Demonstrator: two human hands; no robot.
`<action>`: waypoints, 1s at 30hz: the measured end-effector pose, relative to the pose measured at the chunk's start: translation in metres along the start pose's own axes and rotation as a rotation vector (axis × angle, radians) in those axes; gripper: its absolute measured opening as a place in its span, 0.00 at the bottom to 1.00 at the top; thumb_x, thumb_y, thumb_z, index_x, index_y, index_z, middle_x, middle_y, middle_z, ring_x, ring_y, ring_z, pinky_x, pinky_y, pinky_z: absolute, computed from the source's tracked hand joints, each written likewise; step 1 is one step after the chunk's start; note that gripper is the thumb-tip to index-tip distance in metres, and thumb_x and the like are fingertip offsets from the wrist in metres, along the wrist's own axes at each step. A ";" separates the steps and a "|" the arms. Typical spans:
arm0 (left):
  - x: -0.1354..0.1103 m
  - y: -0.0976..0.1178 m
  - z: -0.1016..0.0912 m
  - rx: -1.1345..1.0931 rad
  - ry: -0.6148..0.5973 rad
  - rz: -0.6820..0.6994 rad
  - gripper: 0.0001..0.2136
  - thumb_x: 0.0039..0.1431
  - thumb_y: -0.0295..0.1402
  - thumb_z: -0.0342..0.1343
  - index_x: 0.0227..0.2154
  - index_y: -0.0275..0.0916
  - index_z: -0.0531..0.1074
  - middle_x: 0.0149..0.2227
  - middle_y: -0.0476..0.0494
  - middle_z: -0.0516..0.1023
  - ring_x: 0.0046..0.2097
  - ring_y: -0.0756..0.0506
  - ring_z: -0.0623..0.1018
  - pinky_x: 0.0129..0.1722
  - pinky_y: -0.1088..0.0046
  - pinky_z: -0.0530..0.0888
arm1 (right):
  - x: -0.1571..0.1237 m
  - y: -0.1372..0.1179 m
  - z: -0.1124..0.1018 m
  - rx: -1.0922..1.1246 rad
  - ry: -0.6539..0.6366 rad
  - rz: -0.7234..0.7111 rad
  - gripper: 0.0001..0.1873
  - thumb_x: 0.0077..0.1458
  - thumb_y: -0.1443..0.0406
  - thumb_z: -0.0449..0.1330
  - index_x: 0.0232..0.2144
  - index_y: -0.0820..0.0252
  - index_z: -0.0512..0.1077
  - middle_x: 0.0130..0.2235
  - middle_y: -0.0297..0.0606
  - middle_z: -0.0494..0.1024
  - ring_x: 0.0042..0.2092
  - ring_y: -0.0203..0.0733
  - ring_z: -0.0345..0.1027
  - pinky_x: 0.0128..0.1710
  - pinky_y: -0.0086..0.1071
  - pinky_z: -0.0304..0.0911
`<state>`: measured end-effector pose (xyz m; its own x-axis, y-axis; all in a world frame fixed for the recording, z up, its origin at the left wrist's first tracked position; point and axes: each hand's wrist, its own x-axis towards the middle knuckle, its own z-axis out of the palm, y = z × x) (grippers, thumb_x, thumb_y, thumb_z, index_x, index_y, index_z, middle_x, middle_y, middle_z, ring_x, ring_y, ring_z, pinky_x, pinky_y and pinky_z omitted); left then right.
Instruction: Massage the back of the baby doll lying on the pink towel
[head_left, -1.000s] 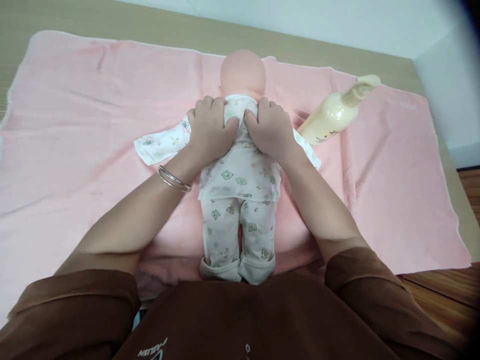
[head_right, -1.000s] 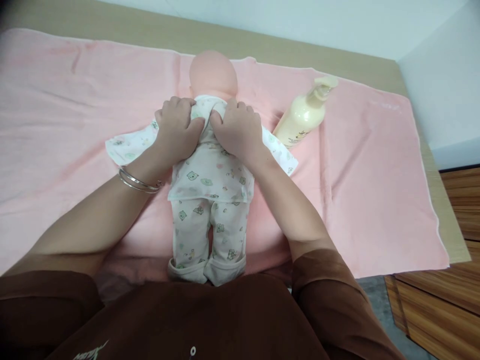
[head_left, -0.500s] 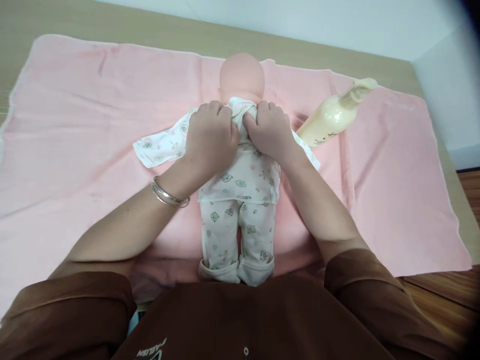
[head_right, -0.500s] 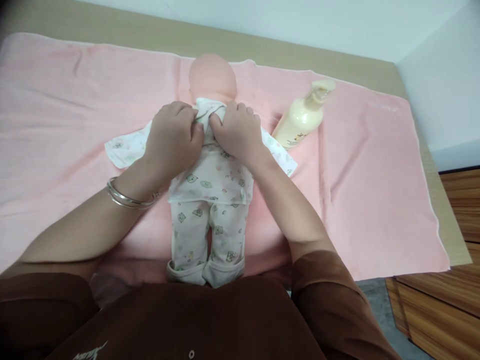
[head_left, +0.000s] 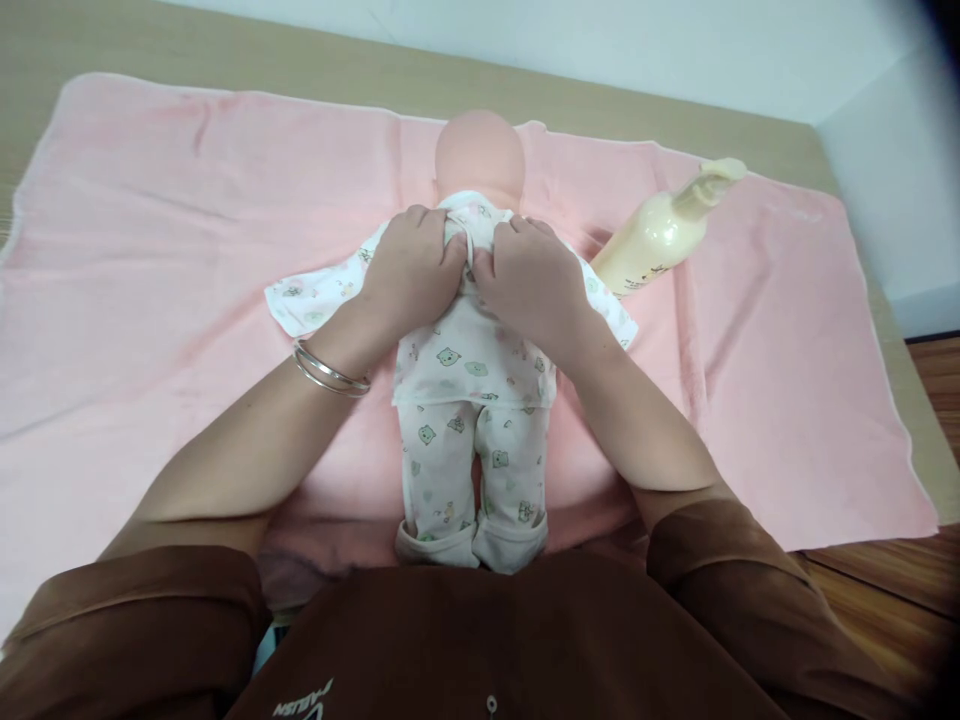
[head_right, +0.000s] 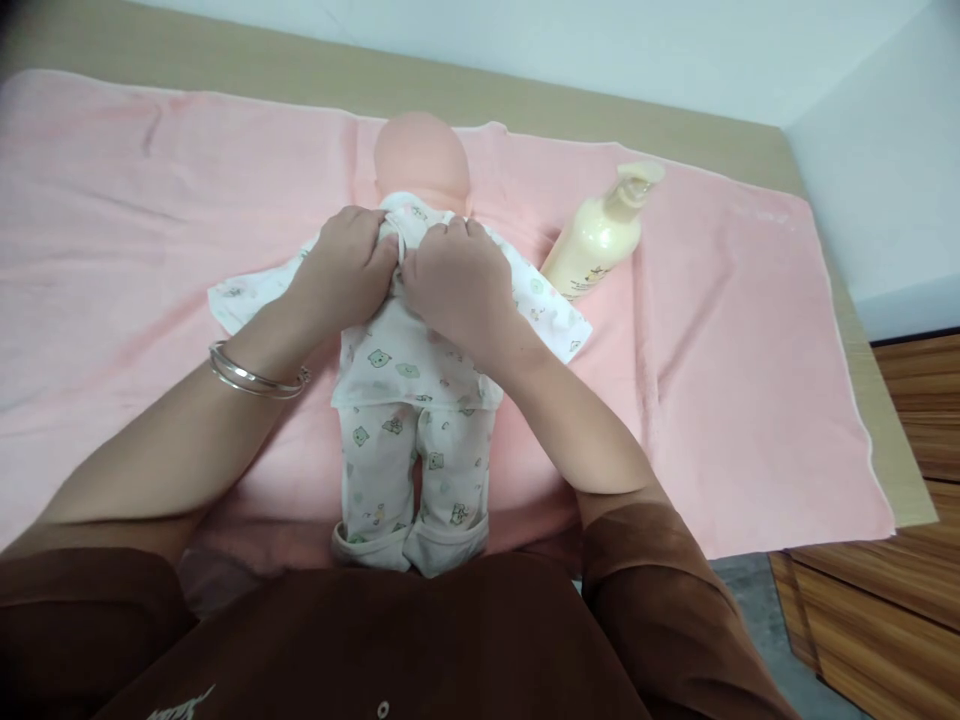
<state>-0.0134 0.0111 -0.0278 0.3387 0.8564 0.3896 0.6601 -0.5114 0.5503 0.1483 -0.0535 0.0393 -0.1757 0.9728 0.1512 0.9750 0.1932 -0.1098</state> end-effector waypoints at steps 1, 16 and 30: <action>-0.003 0.005 -0.002 0.019 0.008 -0.013 0.23 0.73 0.58 0.40 0.42 0.47 0.71 0.43 0.36 0.78 0.56 0.28 0.73 0.61 0.39 0.65 | 0.005 0.005 0.002 0.021 -0.005 0.009 0.21 0.74 0.61 0.43 0.44 0.65 0.74 0.48 0.52 0.79 0.59 0.58 0.73 0.63 0.51 0.70; 0.007 0.000 -0.007 0.085 -0.076 -0.064 0.16 0.77 0.47 0.45 0.35 0.45 0.69 0.44 0.33 0.78 0.55 0.28 0.78 0.57 0.44 0.73 | -0.003 -0.004 -0.002 0.041 -0.024 -0.017 0.24 0.76 0.63 0.40 0.56 0.74 0.69 0.56 0.61 0.76 0.63 0.61 0.70 0.65 0.52 0.67; -0.005 0.046 -0.029 0.156 -0.092 -0.088 0.05 0.69 0.28 0.53 0.35 0.42 0.68 0.48 0.32 0.78 0.57 0.32 0.77 0.60 0.50 0.74 | 0.015 0.020 0.001 0.161 -0.108 0.090 0.30 0.77 0.56 0.38 0.56 0.73 0.72 0.55 0.61 0.78 0.62 0.64 0.72 0.65 0.57 0.66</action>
<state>-0.0043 -0.0191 0.0166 0.3300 0.9038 0.2725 0.7830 -0.4233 0.4557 0.1649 -0.0348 0.0381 -0.1111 0.9934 0.0287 0.9546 0.1147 -0.2749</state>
